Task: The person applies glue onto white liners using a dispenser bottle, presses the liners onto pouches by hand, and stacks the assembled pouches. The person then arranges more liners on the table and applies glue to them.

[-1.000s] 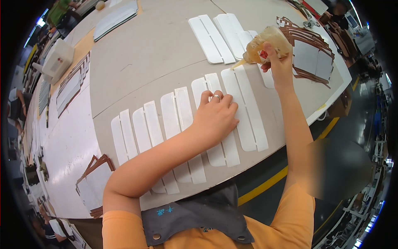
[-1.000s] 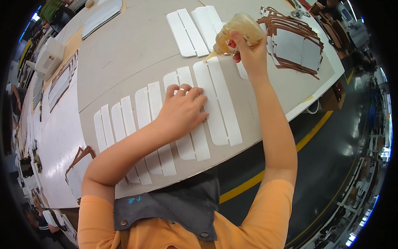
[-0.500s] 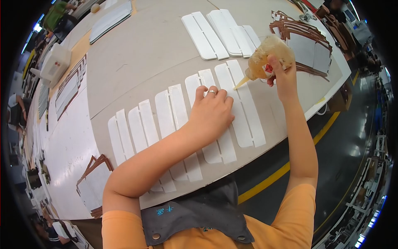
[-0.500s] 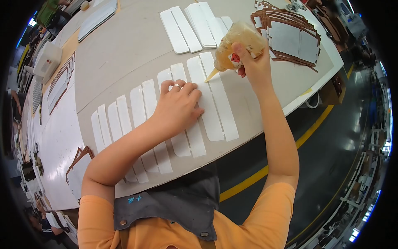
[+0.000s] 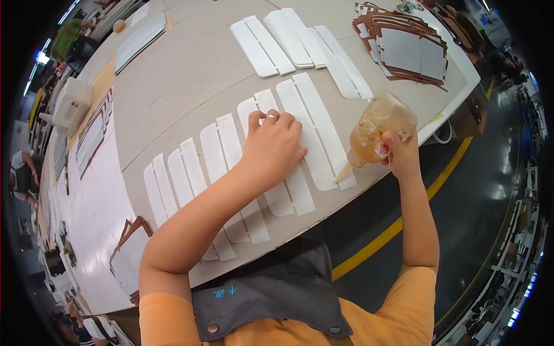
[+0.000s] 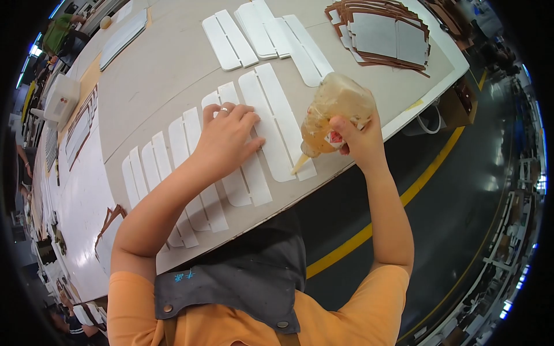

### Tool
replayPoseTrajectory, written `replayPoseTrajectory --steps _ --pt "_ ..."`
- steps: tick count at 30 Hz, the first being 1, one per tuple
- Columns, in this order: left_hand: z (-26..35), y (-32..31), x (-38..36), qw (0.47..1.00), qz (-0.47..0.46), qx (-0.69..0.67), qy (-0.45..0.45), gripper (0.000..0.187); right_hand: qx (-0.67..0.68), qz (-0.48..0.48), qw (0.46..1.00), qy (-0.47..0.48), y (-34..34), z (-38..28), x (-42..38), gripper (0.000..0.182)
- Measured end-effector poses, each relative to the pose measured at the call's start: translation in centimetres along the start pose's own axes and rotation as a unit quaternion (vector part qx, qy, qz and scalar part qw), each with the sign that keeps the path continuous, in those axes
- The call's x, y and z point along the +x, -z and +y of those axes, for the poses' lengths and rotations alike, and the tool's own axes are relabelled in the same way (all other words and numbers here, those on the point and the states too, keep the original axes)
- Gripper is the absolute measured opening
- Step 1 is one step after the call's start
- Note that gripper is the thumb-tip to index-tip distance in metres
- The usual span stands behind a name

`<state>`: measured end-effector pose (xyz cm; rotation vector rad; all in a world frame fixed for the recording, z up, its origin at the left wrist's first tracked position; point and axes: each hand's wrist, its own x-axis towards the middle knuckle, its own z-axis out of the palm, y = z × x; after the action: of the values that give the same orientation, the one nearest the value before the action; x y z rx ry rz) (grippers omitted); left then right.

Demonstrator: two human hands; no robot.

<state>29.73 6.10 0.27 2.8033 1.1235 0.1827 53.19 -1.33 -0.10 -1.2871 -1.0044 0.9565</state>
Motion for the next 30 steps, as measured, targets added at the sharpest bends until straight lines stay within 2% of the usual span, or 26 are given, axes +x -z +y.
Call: replayPoseTrajectory --steps 2,5,8,11,14,18,20,21,24,30 --pt "0.0 0.1 0.0 1.000 -0.002 -0.004 -0.001 0.032 0.037 -0.020 0.999 -0.019 0.5 0.1 -0.3 0.045" --pt "0.0 0.0 -0.1 1.000 -0.003 -0.007 -0.001 0.031 0.127 -0.006 0.992 0.024 0.2 -0.1 1.9 0.046" --pt "0.1 0.0 0.0 1.000 -0.011 -0.003 0.004 0.032 0.064 0.024 0.988 0.139 -2.4 -0.8 6.2 0.039" --pt "0.0 -0.3 0.1 1.000 -0.005 -0.008 0.006 0.031 0.034 0.054 0.984 0.165 -4.9 -0.4 10.0 0.035" --pt "-0.1 -0.4 0.0 1.000 -0.002 -0.012 0.000 0.032 -0.022 0.036 0.983 0.177 -6.0 0.3 13.3 0.037" --pt "-0.3 -0.7 -0.1 1.000 0.008 -0.005 -0.010 0.032 -0.031 0.055 0.983 0.172 -7.2 0.6 14.8 0.046" --pt "-0.6 -1.1 -0.1 0.998 0.060 -0.015 -0.031 0.026 -0.036 0.046 0.987 0.153 -6.9 0.7 15.1 0.057" --pt "-0.6 -1.2 -0.1 0.995 0.085 -0.020 -0.042 0.024 -0.038 0.041 0.987 0.151 -6.8 0.6 15.1 0.057" --pt "-0.4 -0.5 -0.1 1.000 0.008 -0.021 -0.013 0.032 -0.037 0.033 0.989 0.140 -6.4 0.6 14.3 0.055" --pt "-0.2 -0.4 -0.1 1.000 -0.001 -0.018 -0.004 0.032 -0.031 0.031 0.995 0.094 -4.5 0.2 10.9 0.051"
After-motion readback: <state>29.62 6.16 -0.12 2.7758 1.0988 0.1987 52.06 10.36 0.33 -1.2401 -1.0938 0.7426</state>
